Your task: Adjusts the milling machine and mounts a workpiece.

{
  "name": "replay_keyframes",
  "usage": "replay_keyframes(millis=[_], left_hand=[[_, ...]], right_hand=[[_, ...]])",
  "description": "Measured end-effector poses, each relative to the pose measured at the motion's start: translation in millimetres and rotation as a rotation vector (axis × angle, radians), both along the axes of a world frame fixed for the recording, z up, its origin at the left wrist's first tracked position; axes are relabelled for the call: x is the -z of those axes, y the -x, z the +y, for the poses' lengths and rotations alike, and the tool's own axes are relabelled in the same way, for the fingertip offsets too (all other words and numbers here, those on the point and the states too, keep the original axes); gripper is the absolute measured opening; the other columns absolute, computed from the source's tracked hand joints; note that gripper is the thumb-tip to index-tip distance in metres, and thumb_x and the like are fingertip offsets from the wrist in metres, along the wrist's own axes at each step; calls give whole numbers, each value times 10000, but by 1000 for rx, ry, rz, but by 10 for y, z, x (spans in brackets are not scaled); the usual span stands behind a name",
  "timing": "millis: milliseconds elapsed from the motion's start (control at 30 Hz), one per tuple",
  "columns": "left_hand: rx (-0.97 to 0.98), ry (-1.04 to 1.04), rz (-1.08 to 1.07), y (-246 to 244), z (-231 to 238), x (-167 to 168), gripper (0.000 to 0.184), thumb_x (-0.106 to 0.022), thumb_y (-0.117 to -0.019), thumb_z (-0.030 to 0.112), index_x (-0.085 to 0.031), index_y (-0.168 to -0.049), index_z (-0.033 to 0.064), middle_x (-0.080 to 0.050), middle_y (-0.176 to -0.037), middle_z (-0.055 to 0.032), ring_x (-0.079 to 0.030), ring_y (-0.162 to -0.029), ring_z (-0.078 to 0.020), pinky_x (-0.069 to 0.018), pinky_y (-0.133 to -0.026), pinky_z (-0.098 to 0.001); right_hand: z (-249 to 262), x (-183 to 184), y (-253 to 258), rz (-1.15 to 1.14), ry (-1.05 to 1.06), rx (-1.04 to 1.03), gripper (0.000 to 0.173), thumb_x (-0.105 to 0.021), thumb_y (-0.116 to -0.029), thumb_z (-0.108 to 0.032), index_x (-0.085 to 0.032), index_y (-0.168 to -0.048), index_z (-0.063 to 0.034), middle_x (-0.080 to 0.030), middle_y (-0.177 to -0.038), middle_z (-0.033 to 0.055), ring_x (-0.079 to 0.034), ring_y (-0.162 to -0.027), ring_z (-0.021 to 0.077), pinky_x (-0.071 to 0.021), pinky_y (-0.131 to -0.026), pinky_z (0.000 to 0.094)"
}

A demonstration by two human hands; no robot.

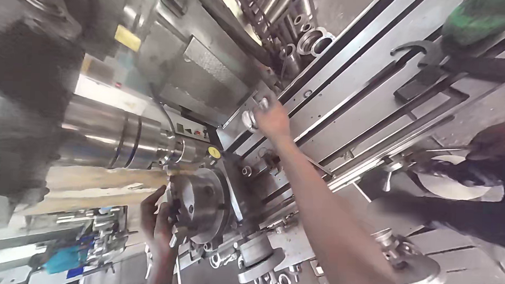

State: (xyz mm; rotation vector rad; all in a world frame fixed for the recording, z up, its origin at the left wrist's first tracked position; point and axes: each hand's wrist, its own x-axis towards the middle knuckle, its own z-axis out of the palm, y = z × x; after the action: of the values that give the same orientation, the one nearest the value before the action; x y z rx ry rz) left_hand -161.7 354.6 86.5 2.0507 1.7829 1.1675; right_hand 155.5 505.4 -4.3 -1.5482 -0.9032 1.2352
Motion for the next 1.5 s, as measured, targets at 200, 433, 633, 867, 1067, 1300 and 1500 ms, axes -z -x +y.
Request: replay_keyframes(millis=[200, 433, 633, 867, 1067, 1300, 1500], left_hand=[[40, 4, -3, 50, 3, 14, 405, -465, -954, 117, -531, -1300, -84, -616, -1315, -138, -636, -1072, -103, -549, -869, -256], [14, -4, 6, 44, 20, -4, 393, -460, -954, 112, -553, -1287, -73, -637, -1292, -126, -645, -1051, -98, -551, -854, -248], [25, 12, 2, -4, -28, -1, 408, -466, -945, 113, -546, -1293, -84, -618, -1317, -146, -625, -1101, -116, -533, -893, -262], [22, -15, 19, 35, -3, -10, 401, -470, -947, 106, -545, -1284, -97, -627, -1312, -154, -628, -1128, -125, -536, -923, -272], [64, 2, -2, 43, -22, 2, 400, -471, -949, 108, -547, -1290, -87, -627, -1292, -139, -642, -1052, -110, -549, -870, -256], [40, -14, -9, 3, -5, -10, 381, -466, -955, 101, -540, -1276, -92, -635, -1281, -133, -642, -1057, -101, -545, -864, -247], [55, -11, 12, 36, -10, -6, 402, -468, -946, 102, -538, -1285, -102, -631, -1288, -149, -620, -1128, -122, -524, -940, -271]], right_hand=[[-51, -61, 273, -176, 22, -418, 476, -621, -974, -378, -593, -1382, -135, -675, -1192, 234, -656, -1105, 419, -518, -884, 635], [-104, -73, 131, -66, 41, -43, 469, -628, -970, -347, -579, -1388, -141, -659, -1214, 239, -670, -1063, 413, -543, -829, 625], [-115, -67, 178, -92, -14, -324, 422, -624, -977, -349, -625, -1335, -123, -692, -1155, 217, -669, -1068, 408, -523, -856, 645], [-101, -86, 317, -91, -12, -154, 477, -623, -984, -363, -577, -1399, -133, -670, -1207, 230, -669, -1084, 413, -545, -853, 632], [-81, -96, 48, -51, -31, -329, 454, -626, -974, -331, -574, -1376, -127, -695, -1126, 215, -691, -1008, 392, -542, -829, 631], [-61, -66, 129, -50, -77, -109, 450, -623, -974, -322, -578, -1397, -175, -692, -1171, 191, -684, -1044, 386, -548, -825, 628], [-102, 1, 255, -103, -37, -373, 420, -573, -1000, -388, -609, -1359, -174, -697, -1140, 195, -674, -1052, 396, -523, -847, 641]])
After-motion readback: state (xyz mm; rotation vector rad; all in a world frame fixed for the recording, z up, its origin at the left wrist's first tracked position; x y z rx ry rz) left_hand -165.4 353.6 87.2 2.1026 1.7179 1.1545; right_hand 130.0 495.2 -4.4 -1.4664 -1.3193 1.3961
